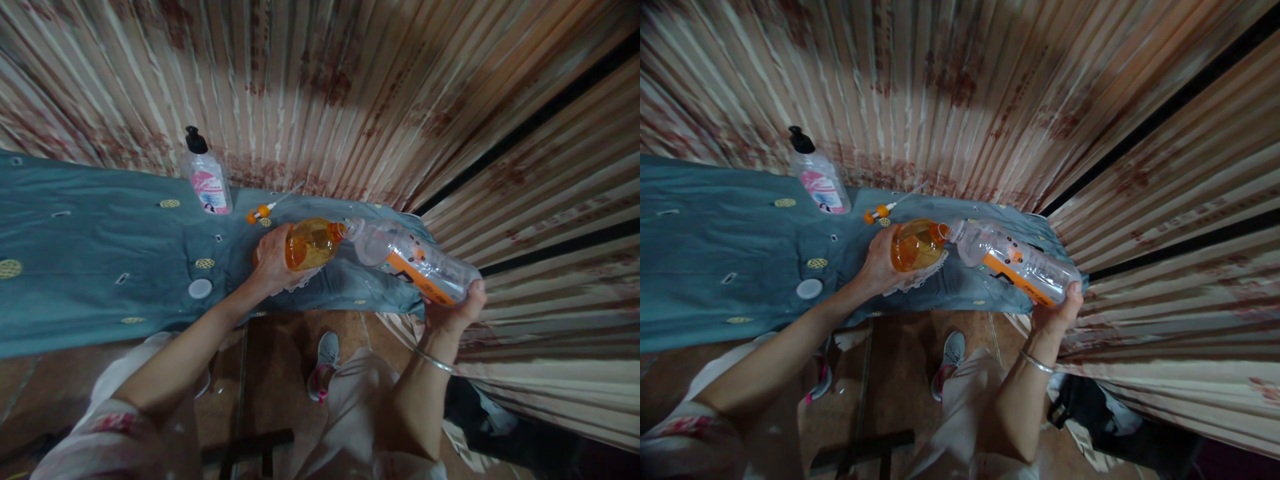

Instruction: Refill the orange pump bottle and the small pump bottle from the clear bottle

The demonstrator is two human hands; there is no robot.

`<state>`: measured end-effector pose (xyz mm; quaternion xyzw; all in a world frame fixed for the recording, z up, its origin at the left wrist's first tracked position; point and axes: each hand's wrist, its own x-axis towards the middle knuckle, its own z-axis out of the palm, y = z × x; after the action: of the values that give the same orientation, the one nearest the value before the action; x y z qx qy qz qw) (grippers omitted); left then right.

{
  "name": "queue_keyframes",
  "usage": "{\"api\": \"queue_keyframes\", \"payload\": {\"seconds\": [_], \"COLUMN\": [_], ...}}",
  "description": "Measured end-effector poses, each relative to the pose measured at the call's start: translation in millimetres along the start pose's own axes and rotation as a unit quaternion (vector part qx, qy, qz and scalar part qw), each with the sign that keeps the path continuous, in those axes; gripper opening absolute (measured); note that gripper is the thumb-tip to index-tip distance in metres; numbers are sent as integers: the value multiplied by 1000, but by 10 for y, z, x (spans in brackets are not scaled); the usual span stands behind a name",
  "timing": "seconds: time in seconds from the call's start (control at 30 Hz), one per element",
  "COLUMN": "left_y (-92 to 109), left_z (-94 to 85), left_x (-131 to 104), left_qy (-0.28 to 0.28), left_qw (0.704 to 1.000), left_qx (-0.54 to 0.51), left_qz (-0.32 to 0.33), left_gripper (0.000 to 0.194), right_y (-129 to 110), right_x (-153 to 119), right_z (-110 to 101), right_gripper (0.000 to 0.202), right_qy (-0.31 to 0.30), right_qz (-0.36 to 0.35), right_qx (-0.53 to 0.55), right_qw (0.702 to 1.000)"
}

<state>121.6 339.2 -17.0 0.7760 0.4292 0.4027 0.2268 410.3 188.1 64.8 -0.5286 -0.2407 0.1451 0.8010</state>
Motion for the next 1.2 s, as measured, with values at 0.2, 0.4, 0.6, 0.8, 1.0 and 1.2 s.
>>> {"api": "queue_keyframes", "payload": {"seconds": [0.2,0.4,0.6,0.8,1.0,1.2], "left_y": [5,-1,0,7,-1,8], "left_z": [-13,-12,-7,-3,5,16], "left_x": [7,2,0,-2,-7,0], "left_qy": [-6,-9,-11,-5,1,11], "left_qw": [1000,1000,1000,1000,1000,1000], "left_qx": [5,-1,-7,-1,3,7], "left_qz": [6,5,1,-3,8,2], "left_gripper": [97,99,100,101,100,99], "right_y": [0,5,24,22,15,-2], "right_x": [-2,-1,4,4,-3,-11], "right_z": [-2,-3,-11,-12,0,14], "right_gripper": [52,56,56,51,52,48], "right_qy": [-1,4,1,-1,3,9], "right_qz": [3,7,-2,6,11,-1], "right_qx": [5,-3,-4,10,7,6], "right_qw": [1000,1000,1000,1000,1000,1000]}}
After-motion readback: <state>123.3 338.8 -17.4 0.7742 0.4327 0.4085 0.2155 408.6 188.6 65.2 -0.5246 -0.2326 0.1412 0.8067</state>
